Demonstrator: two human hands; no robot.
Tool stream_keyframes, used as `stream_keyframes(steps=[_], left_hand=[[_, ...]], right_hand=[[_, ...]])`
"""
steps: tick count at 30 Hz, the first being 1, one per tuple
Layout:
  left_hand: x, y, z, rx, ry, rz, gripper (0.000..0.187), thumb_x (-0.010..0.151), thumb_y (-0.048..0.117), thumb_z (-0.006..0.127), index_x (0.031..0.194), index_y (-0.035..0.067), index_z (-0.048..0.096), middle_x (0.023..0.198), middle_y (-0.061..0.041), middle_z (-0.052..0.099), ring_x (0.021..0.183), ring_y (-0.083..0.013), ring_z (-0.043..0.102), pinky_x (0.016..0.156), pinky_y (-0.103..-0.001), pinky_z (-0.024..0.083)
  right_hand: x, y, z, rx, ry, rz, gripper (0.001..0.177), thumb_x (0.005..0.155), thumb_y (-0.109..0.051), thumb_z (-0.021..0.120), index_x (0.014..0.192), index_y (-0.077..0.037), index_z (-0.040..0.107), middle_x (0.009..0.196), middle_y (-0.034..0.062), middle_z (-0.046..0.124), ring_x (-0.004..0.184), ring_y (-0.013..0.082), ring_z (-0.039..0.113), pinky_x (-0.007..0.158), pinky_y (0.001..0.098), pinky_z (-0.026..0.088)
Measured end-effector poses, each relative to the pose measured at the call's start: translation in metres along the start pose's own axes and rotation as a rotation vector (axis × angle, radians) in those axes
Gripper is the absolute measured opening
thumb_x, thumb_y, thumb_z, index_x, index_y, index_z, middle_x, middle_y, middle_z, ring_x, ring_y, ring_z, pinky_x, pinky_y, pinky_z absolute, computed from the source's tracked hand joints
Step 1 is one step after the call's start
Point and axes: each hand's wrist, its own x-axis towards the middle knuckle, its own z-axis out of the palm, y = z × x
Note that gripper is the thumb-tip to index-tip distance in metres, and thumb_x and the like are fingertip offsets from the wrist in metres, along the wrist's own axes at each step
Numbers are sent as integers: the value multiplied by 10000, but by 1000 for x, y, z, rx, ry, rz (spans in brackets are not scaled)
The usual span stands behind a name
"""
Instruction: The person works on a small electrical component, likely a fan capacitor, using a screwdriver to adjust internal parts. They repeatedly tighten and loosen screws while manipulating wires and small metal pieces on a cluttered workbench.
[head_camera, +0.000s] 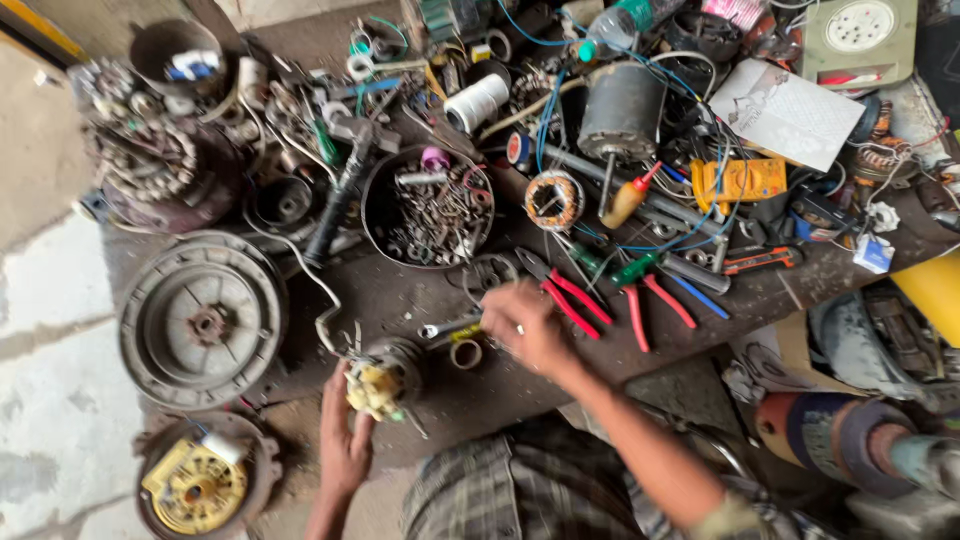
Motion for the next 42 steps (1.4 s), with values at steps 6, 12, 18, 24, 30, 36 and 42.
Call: stream_keyframes(steps=[6, 12, 18, 24, 30, 36, 42], left_hand=[[-17, 26, 15, -75, 193, -225, 653, 967, 204, 568, 1569, 50, 367, 1490, -191, 467, 1326, -305, 524, 1062, -444, 476], [-28, 40, 50, -129, 423, -287, 489, 1045, 139, 484, 1515, 24, 419, 1414, -174, 484, 1256, -285, 569, 981, -438, 535], [-25, 45, 61, -54, 490, -300, 436, 1079, 125, 413, 1503, 24, 422, 1394, -193, 481, 1242, -283, 589, 957, -418, 586], [-29, 47, 71, -247, 567, -424, 492, 1059, 125, 405, 1547, 67, 391, 1346, -188, 566, 1161, -268, 627, 948, -384, 552], [-30, 43, 84, -107, 618, -327, 426, 1109, 148, 403, 1517, 25, 407, 1420, -200, 519, 1275, -266, 566, 981, -384, 524], [-28, 42, 90, 38, 670, -275, 420, 1144, 198, 402, 1519, 17, 452, 1403, -182, 535, 1281, -272, 570, 1063, -404, 487], [-27, 40, 88, -127, 652, -180, 424, 1144, 156, 411, 1538, -2, 414, 1445, -187, 494, 1324, -277, 530, 1092, -395, 451]], right_hand=[[30, 94, -92, -463, -28, 255, 249, 965, -224, 743, 813, -33, 693, 786, 158, 678, 706, 360, 673, 618, 455, 523], [0, 119, -91, -549, -14, 228, 299, 897, -260, 816, 1110, -85, 702, 1118, 137, 652, 937, 344, 656, 781, 458, 533], [63, 126, -82, -710, 33, -131, 664, 621, -301, 924, 1199, -98, 667, 1522, 235, 388, 1296, 408, 470, 1048, 570, 368], [76, 144, -96, -392, 48, 19, 513, 655, -309, 956, 1026, -88, 677, 1470, 177, 521, 1267, 343, 531, 1019, 484, 438], [15, 161, -187, -214, 267, 267, 571, 725, -369, 957, 1093, -50, 658, 1142, 118, 665, 1090, 275, 638, 959, 432, 517], [-12, 176, -233, -589, 306, 247, 559, 776, -312, 968, 1131, -7, 661, 1343, 226, 624, 1235, 416, 588, 1028, 491, 479], [-2, 146, -209, -836, 330, 85, 432, 783, -205, 883, 1088, 25, 682, 1343, 322, 557, 1174, 455, 555, 985, 529, 452]])
